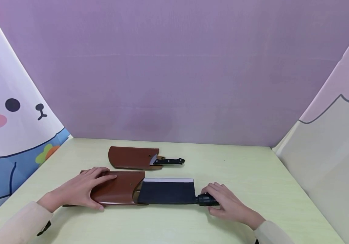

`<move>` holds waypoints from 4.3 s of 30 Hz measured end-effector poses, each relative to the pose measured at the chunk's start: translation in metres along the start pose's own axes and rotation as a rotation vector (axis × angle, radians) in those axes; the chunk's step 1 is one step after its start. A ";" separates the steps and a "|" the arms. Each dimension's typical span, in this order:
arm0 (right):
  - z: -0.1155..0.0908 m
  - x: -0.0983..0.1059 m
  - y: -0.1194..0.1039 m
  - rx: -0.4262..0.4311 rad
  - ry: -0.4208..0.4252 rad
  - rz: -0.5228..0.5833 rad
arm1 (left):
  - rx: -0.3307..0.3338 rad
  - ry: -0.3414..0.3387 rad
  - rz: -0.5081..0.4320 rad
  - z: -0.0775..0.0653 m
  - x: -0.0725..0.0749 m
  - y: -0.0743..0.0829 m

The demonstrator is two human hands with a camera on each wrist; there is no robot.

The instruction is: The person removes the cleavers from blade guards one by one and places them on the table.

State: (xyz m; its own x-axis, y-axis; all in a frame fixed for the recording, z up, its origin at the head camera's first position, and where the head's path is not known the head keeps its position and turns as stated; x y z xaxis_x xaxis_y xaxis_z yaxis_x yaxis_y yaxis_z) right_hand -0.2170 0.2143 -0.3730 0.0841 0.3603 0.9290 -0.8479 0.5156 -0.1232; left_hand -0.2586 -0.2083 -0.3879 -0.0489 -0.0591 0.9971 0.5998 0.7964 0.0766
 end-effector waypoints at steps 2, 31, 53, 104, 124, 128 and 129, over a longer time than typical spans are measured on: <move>-0.001 0.001 0.001 0.004 0.005 0.005 | 0.000 0.000 -0.002 0.000 0.000 0.000; -0.024 0.015 0.017 -0.021 -0.022 0.036 | -0.055 0.030 0.007 0.010 -0.003 0.009; -0.047 0.028 0.024 -0.004 0.000 0.024 | -0.073 0.020 -0.023 0.022 -0.009 0.012; -0.057 0.015 0.060 -0.039 -0.086 0.065 | -0.030 -0.178 -0.110 0.037 -0.016 0.016; -0.057 0.009 0.067 -0.062 -0.111 0.052 | -0.034 -0.184 -0.107 0.035 -0.018 0.017; -0.057 0.010 0.065 -0.055 -0.111 0.050 | -0.029 -0.193 -0.115 0.034 -0.017 0.018; -0.057 0.010 0.065 -0.057 -0.113 0.051 | -0.029 -0.194 -0.118 0.034 -0.017 0.018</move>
State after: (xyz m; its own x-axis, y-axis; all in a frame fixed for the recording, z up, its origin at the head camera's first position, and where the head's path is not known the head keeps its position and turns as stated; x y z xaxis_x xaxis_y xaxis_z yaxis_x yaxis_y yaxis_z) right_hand -0.2419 0.2955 -0.3918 -0.0203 0.2989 0.9541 -0.8185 0.5431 -0.1876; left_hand -0.2739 -0.1727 -0.4036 -0.2710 -0.0314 0.9621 0.6033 0.7733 0.1952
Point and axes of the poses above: each hand's wrist, its own z-axis towards the middle knuckle, its own x-axis out of the back of the hand, y = z × x, the point moved 6 cm from there along z, towards the middle knuckle, and after that the axes turned 10 degrees about -y, right-handed, at the moved point
